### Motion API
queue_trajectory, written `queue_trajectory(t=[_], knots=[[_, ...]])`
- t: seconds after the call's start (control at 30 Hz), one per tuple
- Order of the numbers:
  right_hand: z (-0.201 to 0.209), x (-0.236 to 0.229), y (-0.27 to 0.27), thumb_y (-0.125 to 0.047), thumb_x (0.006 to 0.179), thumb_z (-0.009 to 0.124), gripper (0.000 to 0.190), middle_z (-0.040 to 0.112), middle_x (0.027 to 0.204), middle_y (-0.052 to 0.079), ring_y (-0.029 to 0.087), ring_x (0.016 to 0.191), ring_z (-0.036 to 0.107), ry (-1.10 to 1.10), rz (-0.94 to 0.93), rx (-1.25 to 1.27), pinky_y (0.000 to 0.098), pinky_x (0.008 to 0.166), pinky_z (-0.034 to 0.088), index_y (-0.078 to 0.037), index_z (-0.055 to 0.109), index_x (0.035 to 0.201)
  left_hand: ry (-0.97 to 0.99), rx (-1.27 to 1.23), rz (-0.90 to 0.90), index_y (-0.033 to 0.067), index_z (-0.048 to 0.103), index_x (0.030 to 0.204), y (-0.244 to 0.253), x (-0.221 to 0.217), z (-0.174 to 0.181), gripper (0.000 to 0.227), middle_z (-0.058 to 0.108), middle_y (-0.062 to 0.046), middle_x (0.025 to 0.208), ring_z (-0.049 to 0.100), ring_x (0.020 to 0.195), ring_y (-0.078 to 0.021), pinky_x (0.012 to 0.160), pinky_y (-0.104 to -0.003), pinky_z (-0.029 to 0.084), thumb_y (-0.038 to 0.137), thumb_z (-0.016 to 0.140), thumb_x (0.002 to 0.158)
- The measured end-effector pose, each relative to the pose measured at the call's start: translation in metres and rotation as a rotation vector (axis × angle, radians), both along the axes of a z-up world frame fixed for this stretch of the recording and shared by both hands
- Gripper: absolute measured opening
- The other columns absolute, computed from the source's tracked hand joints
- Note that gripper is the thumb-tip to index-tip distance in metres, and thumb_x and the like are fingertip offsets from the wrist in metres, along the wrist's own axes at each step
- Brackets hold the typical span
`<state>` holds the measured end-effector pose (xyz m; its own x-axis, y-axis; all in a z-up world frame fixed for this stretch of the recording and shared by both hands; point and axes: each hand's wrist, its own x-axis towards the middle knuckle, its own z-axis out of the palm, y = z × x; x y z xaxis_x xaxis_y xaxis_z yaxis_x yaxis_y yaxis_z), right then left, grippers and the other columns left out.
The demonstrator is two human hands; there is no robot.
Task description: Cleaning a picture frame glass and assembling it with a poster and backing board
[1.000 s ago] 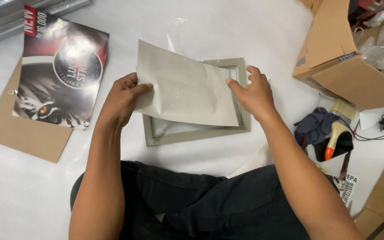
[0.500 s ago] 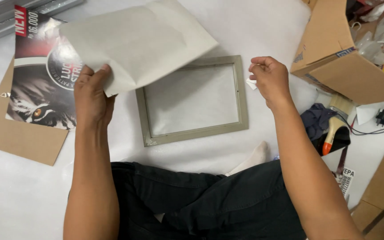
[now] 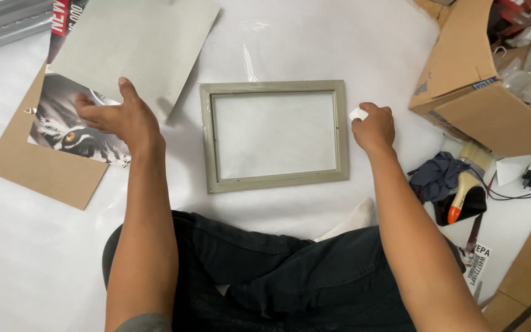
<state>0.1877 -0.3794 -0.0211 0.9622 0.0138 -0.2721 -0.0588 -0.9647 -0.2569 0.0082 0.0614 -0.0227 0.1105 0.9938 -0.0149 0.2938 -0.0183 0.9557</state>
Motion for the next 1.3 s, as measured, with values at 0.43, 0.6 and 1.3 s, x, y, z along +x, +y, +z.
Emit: queue_trajectory(t=[0.43,0.6,1.3], knots=[[0.117,-0.060,0.103,-0.008,0.095,0.058,0.023,0.076,0.091,0.009,0.018,0.080,0.077,0.634,-0.054,1.272,0.0236,0.065,0.061,-0.003,0.065,0.116,-0.276,-0.293,-1.088,0.0057,0.057,0.141,-0.131,0.002,0.083,0.045,0.070,-0.012,0.120,0.066,0.098,-0.0169,0.081,-0.028,0.056,0.020,0.069,0.101],[0.101,-0.074,0.115,-0.011,0.097,0.059,0.027,0.074,0.096,0.019,0.026,0.078,0.077,0.875,0.018,1.281,0.0302,0.062,0.061,0.000,0.059,0.122,-0.206,-0.517,-1.191,0.0035,0.072,0.114,-0.145,0.004,0.079,0.031,0.073,-0.008,0.089,0.072,0.081,-0.0163,0.069,-0.027,0.057,0.026,0.078,0.093],[0.096,-0.080,0.120,-0.017,0.094,0.075,0.016,0.070,0.080,0.007,0.017,0.072,0.073,0.560,-0.036,1.182,0.0212,0.059,0.058,-0.003,0.069,0.098,-0.178,-0.549,-1.262,-0.0036,0.065,0.108,-0.140,0.003,0.068,0.025,0.060,-0.008,0.079,0.064,0.076,-0.0168,0.065,-0.028,0.053,0.008,0.075,0.088]])
